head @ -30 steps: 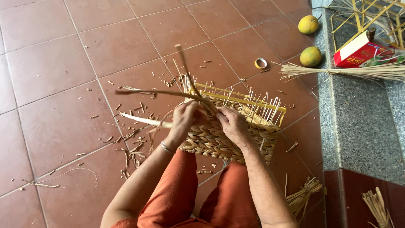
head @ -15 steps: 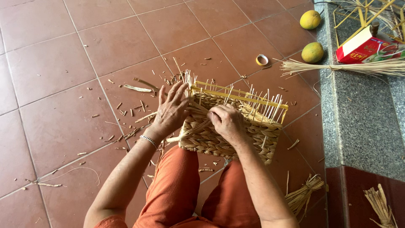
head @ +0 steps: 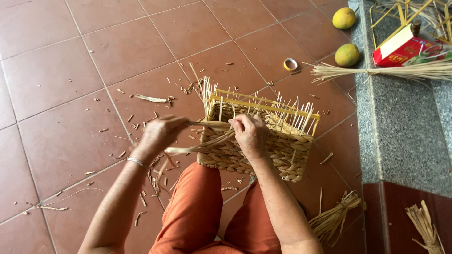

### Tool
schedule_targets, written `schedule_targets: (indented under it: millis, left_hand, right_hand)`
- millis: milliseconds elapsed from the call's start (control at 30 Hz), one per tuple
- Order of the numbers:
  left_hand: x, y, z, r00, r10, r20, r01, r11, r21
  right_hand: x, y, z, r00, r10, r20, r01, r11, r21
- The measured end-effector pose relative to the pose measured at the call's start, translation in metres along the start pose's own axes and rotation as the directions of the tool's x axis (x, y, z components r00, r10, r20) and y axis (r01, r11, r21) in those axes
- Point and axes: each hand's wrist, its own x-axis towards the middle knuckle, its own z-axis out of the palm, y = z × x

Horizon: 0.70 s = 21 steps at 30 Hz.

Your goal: The person sits on the floor weaving a water hyacinth basket, threading and packing long plant fibers through the woven walls and around the rim frame. They reach to the side to gather and reposition bundles of fiber material and continue weaving new strands into the basket.

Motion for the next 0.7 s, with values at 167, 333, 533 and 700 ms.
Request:
schedule_targets:
  millis: [167, 333, 533, 700]
  left_hand:
    - [-0.015, 0.026, -0.014, 0.958, 0.219, -0.187, -0.090, 0.845, 0.527]
    - [-0.042, 0.067, 0.023, 0.951, 0.286, -0.114, -0.276, 0.957, 0.094]
    - [-0.046, 0.065, 0.040, 0.988, 0.017, 0.156, -0.007, 0.998, -0.063]
    - [-0.033, 0.073, 0.010, 0.991, 0.130, -0.027, -0.129, 0.991, 0.019]
  right_hand:
    - [-0.006, -0.003, 0.017, 0.980, -0.124, -0.153, 0.116, 0.992, -0.055]
    - [-0.019, -0.012, 0.033, 0.952, -0.286, -0.113, 0.276, 0.956, -0.095]
    - [-0.010, -0.008, 0.010, 0.964, -0.091, 0.249, 0.057, 0.988, 0.141]
    - [0.008, -0.015, -0.034, 0.925, -0.153, 0.348, 0.005, 0.920, 0.392]
